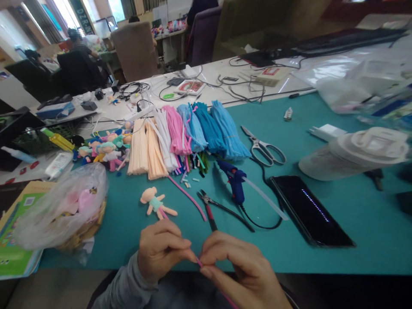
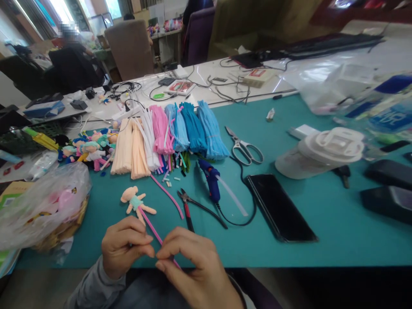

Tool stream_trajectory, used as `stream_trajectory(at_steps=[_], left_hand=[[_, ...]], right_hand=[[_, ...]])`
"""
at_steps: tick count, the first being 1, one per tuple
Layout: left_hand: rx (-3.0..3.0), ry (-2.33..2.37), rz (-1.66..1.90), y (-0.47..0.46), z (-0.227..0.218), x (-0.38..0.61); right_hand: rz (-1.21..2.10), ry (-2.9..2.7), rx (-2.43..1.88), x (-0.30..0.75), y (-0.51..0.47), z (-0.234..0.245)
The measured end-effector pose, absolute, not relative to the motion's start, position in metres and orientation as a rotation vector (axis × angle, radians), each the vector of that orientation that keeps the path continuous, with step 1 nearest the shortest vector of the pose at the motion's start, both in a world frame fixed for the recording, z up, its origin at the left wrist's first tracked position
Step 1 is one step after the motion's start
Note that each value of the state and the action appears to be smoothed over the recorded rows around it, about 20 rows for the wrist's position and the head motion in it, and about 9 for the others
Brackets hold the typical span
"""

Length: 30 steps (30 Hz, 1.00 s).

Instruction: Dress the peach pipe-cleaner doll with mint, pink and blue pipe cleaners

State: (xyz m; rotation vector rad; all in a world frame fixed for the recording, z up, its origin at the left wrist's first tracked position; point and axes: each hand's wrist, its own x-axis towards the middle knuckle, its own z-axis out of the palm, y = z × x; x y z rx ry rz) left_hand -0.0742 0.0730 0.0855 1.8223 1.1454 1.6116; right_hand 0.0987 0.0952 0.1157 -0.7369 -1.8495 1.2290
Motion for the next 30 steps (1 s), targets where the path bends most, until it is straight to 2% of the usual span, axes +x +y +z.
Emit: stream_trajectory(at_steps=[7, 15, 30], left_hand=[[1.733, 1.063, 1.526, 0.076, 0.087, -0.075], [1.178, 0.812, 1.069, 0.084, 0.075, -0.071], [1.08, 0.697, 0.91, 0.088, 0.078, -0.075]], right_hand=[[1.23, -1.866, -0.614, 0.099, 0.101, 0.115], [1.296, -1.926, -0.49, 0.096, 0.107, 0.119], [1.233, -2.186, -0.447, 0.096, 0.11, 0.123]])
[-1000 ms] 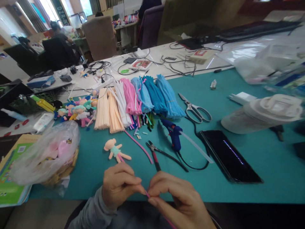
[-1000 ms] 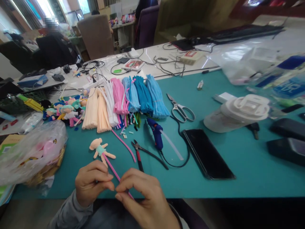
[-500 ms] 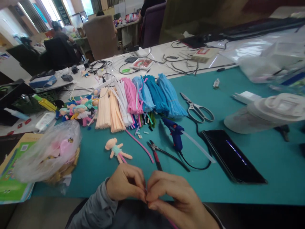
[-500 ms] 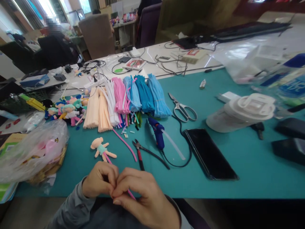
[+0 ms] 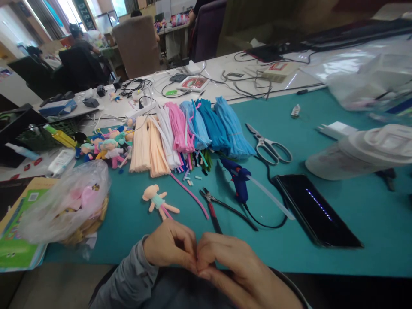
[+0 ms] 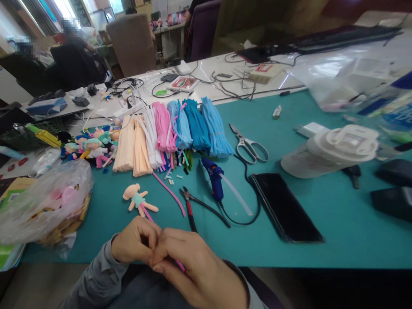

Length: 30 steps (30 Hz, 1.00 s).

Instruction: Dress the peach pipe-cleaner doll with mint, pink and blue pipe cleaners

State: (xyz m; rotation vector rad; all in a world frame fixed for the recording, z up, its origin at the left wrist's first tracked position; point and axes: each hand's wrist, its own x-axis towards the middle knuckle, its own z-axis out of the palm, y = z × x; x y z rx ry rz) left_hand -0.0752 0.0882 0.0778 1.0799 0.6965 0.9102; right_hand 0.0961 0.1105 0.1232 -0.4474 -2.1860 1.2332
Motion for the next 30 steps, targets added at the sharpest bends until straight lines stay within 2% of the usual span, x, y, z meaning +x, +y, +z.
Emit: stream_trajectory(at_steps=[6, 14, 30], left_hand=[[1.003, 0.675, 0.954, 0.089, 0.068, -0.075], [0.896, 0.638, 1.008, 0.091, 0.061, -0.079], [0.841, 0.626, 1.047, 0.089, 0.058, -0.074]], right_hand=[[1.052, -2.268, -0.452, 0.094, 0.107, 0.118], [1.051, -2.158, -0.486, 0.096, 0.104, 0.114], [0.798, -2.147, -0.521, 0.089, 0.102, 0.104]])
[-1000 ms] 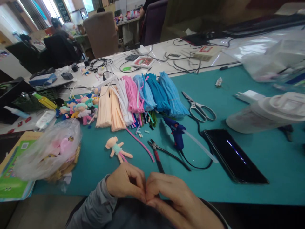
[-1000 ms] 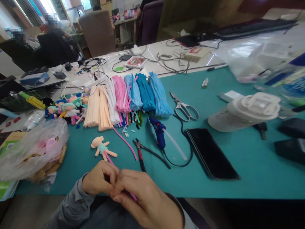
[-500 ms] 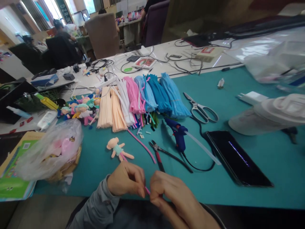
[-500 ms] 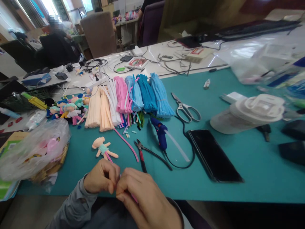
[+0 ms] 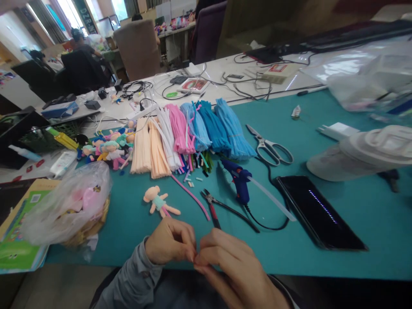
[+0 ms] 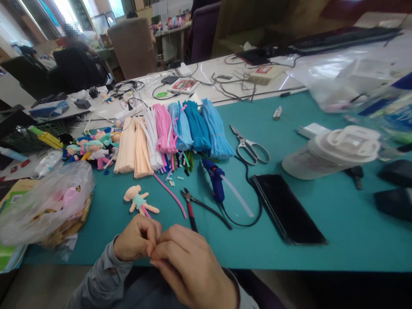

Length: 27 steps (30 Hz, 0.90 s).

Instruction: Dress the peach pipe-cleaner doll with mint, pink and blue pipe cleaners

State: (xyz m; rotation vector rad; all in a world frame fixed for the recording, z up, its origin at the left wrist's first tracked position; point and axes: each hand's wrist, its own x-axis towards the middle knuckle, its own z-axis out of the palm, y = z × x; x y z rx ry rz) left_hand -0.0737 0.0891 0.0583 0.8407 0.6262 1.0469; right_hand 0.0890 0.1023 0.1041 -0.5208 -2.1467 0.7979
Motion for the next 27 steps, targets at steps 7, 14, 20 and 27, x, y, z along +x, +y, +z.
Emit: stream_trajectory(at_steps=[7, 14, 20, 27], left_hand=[[0.861, 0.675, 1.068, 0.088, 0.056, -0.075], [0.875, 0.754, 1.09, 0.087, 0.062, -0.073], [0.883, 0.761, 1.126, 0.086, 0.066, -0.072], [0.869, 0.818, 1.097, 0.087, 0.067, -0.071]], right_hand=[[0.805, -2.157, -0.52, 0.09, 0.099, 0.108], [0.834, -2.104, -0.562, 0.095, 0.1, 0.104], [0.758, -2.118, -0.622, 0.096, 0.1, 0.103], [0.736, -2.104, -0.611, 0.091, 0.1, 0.102]])
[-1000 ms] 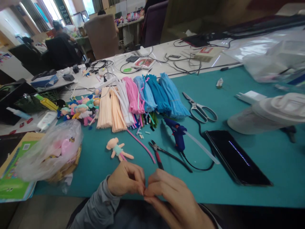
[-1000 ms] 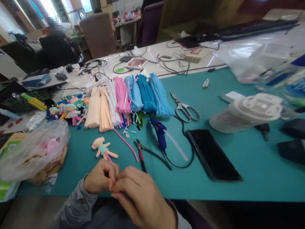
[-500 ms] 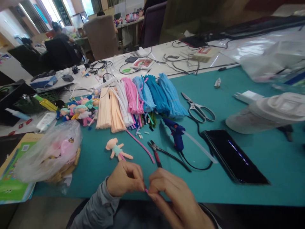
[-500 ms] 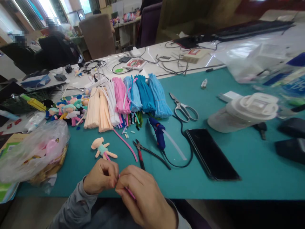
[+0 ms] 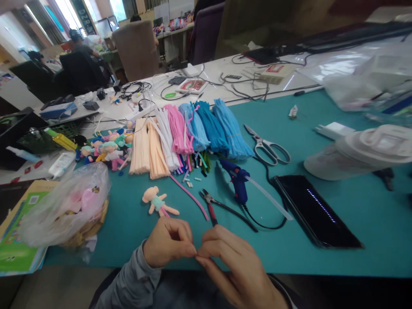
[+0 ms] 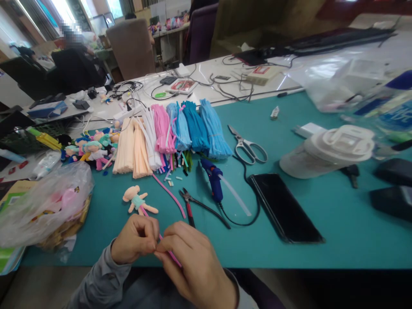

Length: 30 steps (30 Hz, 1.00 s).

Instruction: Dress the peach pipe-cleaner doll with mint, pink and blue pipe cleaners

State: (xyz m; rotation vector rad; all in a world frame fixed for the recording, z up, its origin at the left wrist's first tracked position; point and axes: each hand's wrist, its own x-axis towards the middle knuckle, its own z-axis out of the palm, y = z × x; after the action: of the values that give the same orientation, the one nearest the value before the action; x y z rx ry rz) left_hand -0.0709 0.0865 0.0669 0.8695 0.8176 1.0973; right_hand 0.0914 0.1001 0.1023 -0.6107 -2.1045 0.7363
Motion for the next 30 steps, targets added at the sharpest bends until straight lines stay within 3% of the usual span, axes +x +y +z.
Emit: stream_trajectory(at_steps=[16, 30], left_hand=[[1.076, 0.939, 1.173, 0.082, 0.074, -0.072], [1.164, 1.04, 1.111, 0.079, 0.072, -0.066]], right_hand=[[0.852, -2.112, -0.658, 0.097, 0.102, 0.109], [0.703, -2.061, -0.874, 0.106, 0.102, 0.107]])
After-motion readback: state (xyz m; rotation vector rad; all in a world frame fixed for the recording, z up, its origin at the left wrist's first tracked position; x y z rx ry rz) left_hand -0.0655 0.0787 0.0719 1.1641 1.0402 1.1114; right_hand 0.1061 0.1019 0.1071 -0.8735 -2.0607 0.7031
